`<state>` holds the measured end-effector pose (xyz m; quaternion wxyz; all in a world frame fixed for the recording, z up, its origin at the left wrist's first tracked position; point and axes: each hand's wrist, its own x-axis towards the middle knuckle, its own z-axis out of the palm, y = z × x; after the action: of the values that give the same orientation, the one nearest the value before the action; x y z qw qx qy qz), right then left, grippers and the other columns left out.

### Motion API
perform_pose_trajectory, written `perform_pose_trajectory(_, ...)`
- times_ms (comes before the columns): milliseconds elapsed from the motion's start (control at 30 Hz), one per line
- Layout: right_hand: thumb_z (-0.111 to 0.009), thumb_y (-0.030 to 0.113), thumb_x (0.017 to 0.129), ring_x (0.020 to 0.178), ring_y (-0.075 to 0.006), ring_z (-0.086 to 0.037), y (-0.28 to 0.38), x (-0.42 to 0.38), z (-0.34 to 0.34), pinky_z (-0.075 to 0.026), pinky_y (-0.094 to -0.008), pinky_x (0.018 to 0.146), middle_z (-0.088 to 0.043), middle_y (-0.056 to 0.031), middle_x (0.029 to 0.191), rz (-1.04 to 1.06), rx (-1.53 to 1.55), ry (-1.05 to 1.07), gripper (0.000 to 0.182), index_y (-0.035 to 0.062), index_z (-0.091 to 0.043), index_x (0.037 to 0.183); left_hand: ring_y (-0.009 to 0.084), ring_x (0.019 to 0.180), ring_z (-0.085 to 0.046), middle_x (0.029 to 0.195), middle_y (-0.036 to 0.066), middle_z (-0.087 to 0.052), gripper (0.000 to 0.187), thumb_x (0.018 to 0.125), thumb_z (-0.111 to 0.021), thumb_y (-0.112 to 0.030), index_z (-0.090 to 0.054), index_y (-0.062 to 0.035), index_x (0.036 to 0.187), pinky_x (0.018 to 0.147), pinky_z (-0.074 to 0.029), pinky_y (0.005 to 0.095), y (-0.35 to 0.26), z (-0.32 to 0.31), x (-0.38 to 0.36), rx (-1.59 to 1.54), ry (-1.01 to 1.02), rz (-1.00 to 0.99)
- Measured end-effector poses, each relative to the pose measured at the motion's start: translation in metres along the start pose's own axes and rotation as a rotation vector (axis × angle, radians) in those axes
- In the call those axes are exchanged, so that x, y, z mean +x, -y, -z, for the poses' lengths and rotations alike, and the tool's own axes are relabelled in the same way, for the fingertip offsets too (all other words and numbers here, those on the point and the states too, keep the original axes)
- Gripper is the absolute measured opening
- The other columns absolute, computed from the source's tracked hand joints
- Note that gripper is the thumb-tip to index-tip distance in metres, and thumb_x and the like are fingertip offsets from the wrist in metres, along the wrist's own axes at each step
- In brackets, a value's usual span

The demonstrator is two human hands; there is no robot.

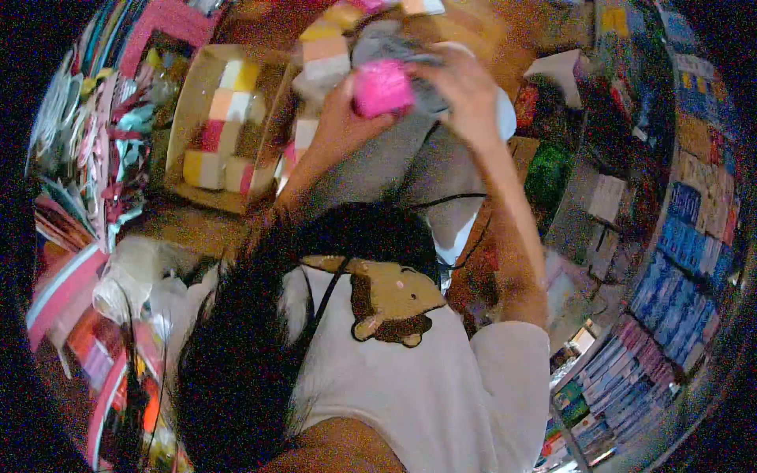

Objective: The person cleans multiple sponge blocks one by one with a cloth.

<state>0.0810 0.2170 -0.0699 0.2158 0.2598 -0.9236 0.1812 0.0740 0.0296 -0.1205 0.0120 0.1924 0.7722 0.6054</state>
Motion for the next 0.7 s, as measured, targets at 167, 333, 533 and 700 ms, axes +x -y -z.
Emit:
perform_pose_trajectory(167, -0.057, -0.002, 0.061, 0.095, -0.0322, -0.052, -0.035, -0.006, 0.028, -0.039, -0.0368, 0.086, -0.057, -0.0121, 0.099, -0.422, 0.112, -0.130, 0.037, 0.0065, -0.057, 0.097, 0.0233, 0.078, -0.061, 0.084, 0.014, -0.061, 0.054, 0.055, -0.073, -0.022, -0.051, -0.0011, 0.100, 0.070, -0.047, 0.0328, 0.015, -0.005, 0.000, -0.263, -0.063, 0.002)
perform_pose_trajectory(333, -0.055, 0.005, 0.058, 0.097, -0.0263, -0.053, 0.033, 0.025, -0.004, -0.037, -0.0367, 0.088, -0.058, -0.0093, 0.101, 0.110, 0.063, 0.034, 0.041, 0.0147, -0.061, 0.096, 0.0210, 0.076, -0.060, 0.082, 0.012, -0.061, 0.050, 0.059, -0.073, -0.021, -0.051, -0.0011, 0.100, 0.071, -0.047, 0.0306, 0.006, 0.003, 0.002, -0.022, 0.081, 0.222)
perform_pose_trajectory(533, -0.052, -0.001, 0.055, 0.096, -0.0312, -0.051, -0.010, 0.004, -0.003, -0.036, -0.0383, 0.089, -0.056, -0.0142, 0.098, -0.214, -0.020, -0.038, 0.045, 0.0097, -0.058, 0.099, 0.0146, 0.079, -0.056, 0.086, 0.006, -0.058, 0.050, 0.058, -0.074, -0.019, -0.052, -0.0030, 0.100, 0.073, -0.046, 0.0289, 0.006, 0.018, -0.008, -0.363, -0.041, 0.301)
perform_pose_trajectory(700, -0.048, 0.007, 0.084, 0.090, -0.0202, -0.055, -0.034, -0.010, -0.001, -0.040, -0.0298, 0.083, -0.059, -0.0101, 0.096, -0.553, 0.185, -0.258, 0.017, -0.0008, -0.057, 0.096, 0.0212, 0.086, -0.056, 0.099, 0.010, -0.056, 0.066, 0.060, -0.076, -0.029, -0.042, -0.0021, 0.111, 0.077, -0.046, 0.0329, 0.079, 0.085, -0.014, -0.225, -0.356, 0.268)
